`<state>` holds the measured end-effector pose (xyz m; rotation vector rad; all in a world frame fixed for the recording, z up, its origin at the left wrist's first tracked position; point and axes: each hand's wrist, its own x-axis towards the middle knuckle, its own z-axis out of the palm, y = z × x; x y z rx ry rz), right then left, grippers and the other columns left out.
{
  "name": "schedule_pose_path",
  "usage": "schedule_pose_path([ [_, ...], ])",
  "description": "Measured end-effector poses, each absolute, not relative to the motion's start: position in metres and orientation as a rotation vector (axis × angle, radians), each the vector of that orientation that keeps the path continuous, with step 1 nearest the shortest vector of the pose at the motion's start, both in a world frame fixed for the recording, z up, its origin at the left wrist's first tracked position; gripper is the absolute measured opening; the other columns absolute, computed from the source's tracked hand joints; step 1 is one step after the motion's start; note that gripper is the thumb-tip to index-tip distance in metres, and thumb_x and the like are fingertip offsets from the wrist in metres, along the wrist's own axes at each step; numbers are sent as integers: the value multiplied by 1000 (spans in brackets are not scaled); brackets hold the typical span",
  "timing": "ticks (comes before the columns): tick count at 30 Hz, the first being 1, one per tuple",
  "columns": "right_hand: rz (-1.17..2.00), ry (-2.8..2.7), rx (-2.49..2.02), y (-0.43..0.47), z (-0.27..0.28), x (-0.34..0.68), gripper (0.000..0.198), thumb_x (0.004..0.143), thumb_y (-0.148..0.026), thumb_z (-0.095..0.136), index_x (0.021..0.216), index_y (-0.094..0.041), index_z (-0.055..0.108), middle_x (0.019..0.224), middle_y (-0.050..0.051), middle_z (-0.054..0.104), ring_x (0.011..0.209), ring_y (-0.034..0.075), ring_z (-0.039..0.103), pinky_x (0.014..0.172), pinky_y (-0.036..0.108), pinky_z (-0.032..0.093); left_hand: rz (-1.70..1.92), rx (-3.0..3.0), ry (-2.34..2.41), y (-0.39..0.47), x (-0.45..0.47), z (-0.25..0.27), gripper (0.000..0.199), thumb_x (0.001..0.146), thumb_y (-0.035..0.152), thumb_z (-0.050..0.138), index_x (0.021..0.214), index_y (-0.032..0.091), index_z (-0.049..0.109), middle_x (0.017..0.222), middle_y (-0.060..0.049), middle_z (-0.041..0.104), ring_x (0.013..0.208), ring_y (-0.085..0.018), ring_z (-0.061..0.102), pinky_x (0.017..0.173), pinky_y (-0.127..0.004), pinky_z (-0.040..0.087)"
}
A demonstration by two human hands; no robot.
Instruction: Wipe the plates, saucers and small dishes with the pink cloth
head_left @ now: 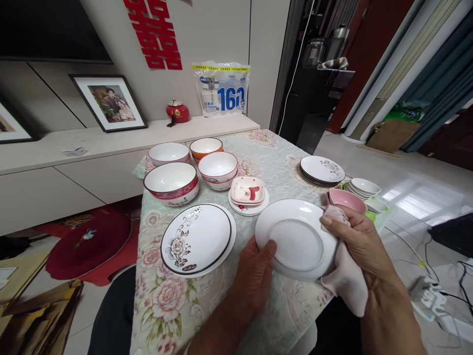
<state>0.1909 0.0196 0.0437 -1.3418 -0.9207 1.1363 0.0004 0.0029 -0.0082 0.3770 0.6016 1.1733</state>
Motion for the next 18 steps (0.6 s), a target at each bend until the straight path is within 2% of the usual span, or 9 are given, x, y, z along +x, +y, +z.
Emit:
schedule_pose_path([
  [4,1048,-936,-1383,17,51,188,26,65,-37,84,71,-21,65,61,-2,55,52,12,48,46,23,40,1169,373,633,3,1,-11,37,73,21,79,109,15,71,120,-12,72,124,-30,56,109,-40,37],
  [10,797,-1079,-1496,11,60,184,27,72,-42,79,81,-19,69,70,0,61,60,14,54,51,24,44,1191,483,624,3,2,-14,48,73,26,79,119,22,68,138,-9,62,135,-30,47,114,-43,33],
  [15,321,-1488,-1561,2,65,180,16,83,-38,71,86,-22,69,68,-3,61,60,12,54,56,23,43,1158,354,733,0,0,-15,51,70,26,82,119,21,68,144,-11,56,137,-31,45,114,-44,34],
  [18,41,-1783,-1460,-5,69,167,10,88,-31,65,91,-22,66,70,-4,63,57,11,55,56,23,41,1117,245,645,0,-2,-11,47,73,33,79,117,20,68,150,-12,49,129,-35,53,108,-50,40],
])
